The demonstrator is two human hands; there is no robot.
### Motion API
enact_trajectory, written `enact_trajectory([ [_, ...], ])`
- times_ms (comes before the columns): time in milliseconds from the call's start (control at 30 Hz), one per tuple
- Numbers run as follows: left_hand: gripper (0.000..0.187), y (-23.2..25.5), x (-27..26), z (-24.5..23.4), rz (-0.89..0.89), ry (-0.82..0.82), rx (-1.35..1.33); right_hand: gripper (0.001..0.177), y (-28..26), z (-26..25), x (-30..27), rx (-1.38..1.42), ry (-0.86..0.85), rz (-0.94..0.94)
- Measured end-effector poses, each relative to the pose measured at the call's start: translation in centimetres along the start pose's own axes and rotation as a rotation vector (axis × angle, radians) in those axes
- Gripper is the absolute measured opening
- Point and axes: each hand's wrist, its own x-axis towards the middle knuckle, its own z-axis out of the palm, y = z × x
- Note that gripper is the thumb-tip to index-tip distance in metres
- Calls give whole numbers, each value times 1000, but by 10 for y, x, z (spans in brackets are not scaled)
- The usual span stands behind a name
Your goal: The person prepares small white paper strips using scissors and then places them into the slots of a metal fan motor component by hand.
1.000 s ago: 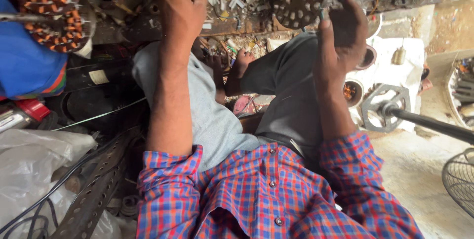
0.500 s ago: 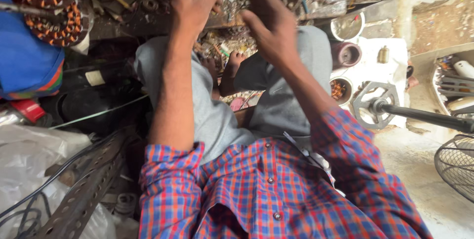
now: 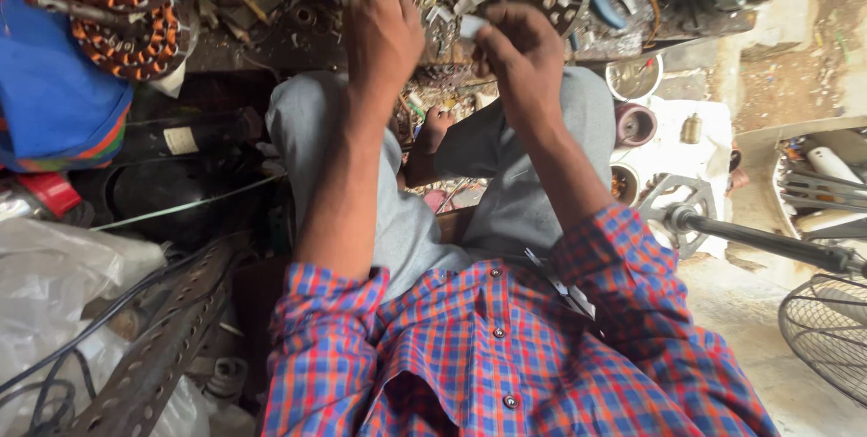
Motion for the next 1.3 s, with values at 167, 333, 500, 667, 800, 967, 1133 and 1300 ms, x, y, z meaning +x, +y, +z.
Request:
enact_trajectory([
  [167,24,76,-15,-41,-419,-322,-806,12,-29,-3,-37,-87,-30,-27],
  [333,12,118,-41,-79,-278,-264,-761,10,-45,-7,-85,-237,-102,-126],
  [500,8,136,-72,-103,-142,-301,-715,10,-54,-17,-126,-562,-207,-420],
  [667,7,150,-108,-120,-533,-491,-1113,11,-41,-26,-155,137,-337,116],
  [800,17,171,-112,-129,-677,-362,-1385,21,-39,-24,-163,256,-276,125],
  [967,11,186,-108,-145,-699,-382,-1340,14,-70,-40,-168,143,-416,197],
  [1133,12,192,-108,-149,-357,-394,-835,10,-83,-53,-186,-200,-401,18],
  [1300,9,207,-103,-158,-230,-399,-760,9,-76,-46,-202,-362,-268,-149],
])
